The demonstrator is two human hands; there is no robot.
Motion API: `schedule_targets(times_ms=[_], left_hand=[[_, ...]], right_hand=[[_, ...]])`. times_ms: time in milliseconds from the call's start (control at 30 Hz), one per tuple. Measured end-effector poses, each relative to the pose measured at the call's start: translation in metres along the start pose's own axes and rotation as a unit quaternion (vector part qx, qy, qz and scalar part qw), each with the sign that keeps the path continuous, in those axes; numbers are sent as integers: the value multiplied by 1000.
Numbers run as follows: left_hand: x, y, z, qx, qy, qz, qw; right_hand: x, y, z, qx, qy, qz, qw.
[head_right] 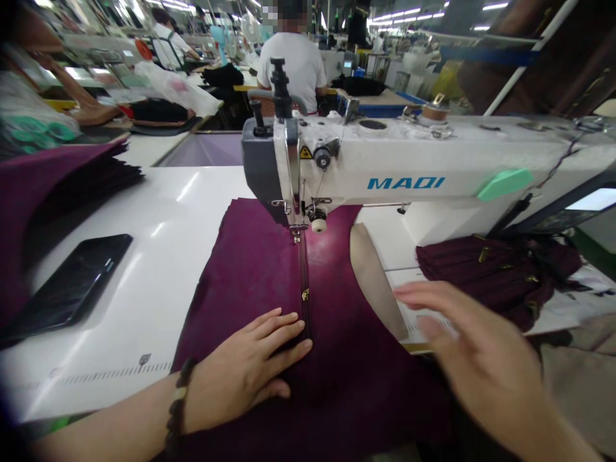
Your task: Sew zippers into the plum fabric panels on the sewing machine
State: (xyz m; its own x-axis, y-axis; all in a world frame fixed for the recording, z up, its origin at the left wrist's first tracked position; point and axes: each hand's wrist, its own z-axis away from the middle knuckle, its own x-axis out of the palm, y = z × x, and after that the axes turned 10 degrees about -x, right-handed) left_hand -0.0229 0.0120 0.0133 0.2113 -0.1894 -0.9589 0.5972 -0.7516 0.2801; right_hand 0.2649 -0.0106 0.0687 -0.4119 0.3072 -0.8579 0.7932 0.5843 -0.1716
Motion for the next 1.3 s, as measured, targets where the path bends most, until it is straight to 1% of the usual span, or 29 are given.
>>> schedule_targets(times_ms=[33,67,100,167,200,267,333,533,633,833,1100,1300], left_hand=[[0,0,0,1,2,-2,1000],[-1,1,0,0,5,-4,1000],[-1,1,-1,0,6,-6,1000],[-3,2,-1,-2,7,-7,1000],[-3,2,-1,-3,6,-6,1000],[-4,2,0,-3,6,-3,1000],[-4,2,0,-5,1,0,1000],[0,7,-3,-8,-12,-9,1000],[2,11,-5,-7,-16,-17,1000],[3,11,-8,-7,-24,-17,1000],[3,11,-11,-14,-25,-17,999],[3,11,-12,-16,-24,-16,999]], right_hand=[[16,-11,-11,-58,-17,-19,998],[33,-20,-20,-107,-60,-20,992],[50,-28,-27,-130,-88,-12,987],[81,-35,-36,-152,-132,-10,979],[92,-36,-37,-152,-147,-12,977],[103,-32,-36,-154,-168,-21,974],[102,-27,-35,-161,-179,-33,970],[91,-17,-37,-178,-179,-62,966],[92,-13,-38,-192,-193,-50,961],[91,-11,-38,-193,-220,-23,956],[95,-3,-38,-208,-217,-30,953],[93,-5,-40,-205,-217,-27,954]])
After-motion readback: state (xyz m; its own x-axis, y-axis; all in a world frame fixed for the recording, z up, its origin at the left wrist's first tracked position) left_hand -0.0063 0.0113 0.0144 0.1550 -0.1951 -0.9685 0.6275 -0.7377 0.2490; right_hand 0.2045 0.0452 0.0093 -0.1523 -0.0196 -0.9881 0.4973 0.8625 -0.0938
